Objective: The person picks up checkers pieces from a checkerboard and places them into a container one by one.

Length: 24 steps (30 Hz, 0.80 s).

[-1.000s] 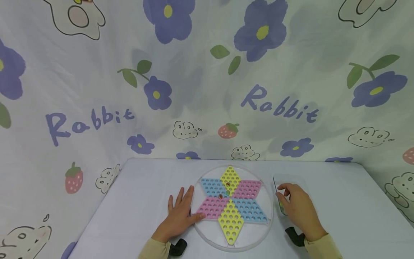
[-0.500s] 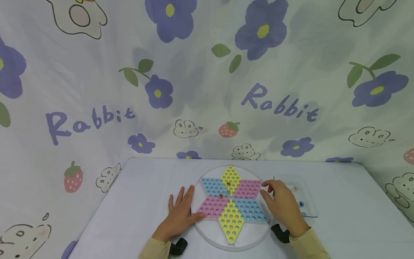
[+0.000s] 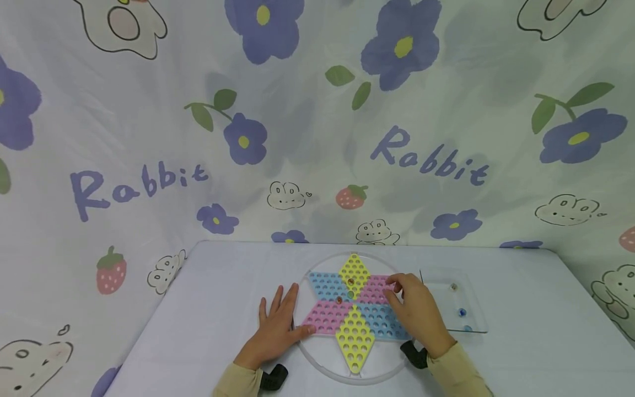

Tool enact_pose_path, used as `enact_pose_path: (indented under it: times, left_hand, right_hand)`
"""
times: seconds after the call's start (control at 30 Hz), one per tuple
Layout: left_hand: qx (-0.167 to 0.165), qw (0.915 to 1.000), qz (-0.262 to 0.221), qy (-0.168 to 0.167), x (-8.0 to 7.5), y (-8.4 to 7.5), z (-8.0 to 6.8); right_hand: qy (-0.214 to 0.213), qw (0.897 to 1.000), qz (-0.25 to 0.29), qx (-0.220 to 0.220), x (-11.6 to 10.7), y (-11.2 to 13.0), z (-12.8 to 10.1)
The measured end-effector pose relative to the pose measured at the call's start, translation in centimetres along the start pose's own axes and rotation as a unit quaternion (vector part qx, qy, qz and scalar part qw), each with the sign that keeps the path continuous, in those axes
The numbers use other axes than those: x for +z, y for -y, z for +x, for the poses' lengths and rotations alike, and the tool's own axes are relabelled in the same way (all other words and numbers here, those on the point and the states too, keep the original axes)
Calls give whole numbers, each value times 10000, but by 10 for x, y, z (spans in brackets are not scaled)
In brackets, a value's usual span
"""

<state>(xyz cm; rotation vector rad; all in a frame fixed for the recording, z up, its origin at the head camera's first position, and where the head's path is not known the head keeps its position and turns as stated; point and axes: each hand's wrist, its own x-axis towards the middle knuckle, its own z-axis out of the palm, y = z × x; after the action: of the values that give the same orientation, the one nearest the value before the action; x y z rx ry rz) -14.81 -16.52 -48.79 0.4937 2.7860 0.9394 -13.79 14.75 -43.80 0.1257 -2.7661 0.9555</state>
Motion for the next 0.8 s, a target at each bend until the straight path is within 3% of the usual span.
enact_pose_path:
  times: [0.8]
  left_hand:
    - [9, 10000, -41, 4, 0, 1, 1]
  right_hand:
    - [291, 9988, 372, 164, 31, 23, 18]
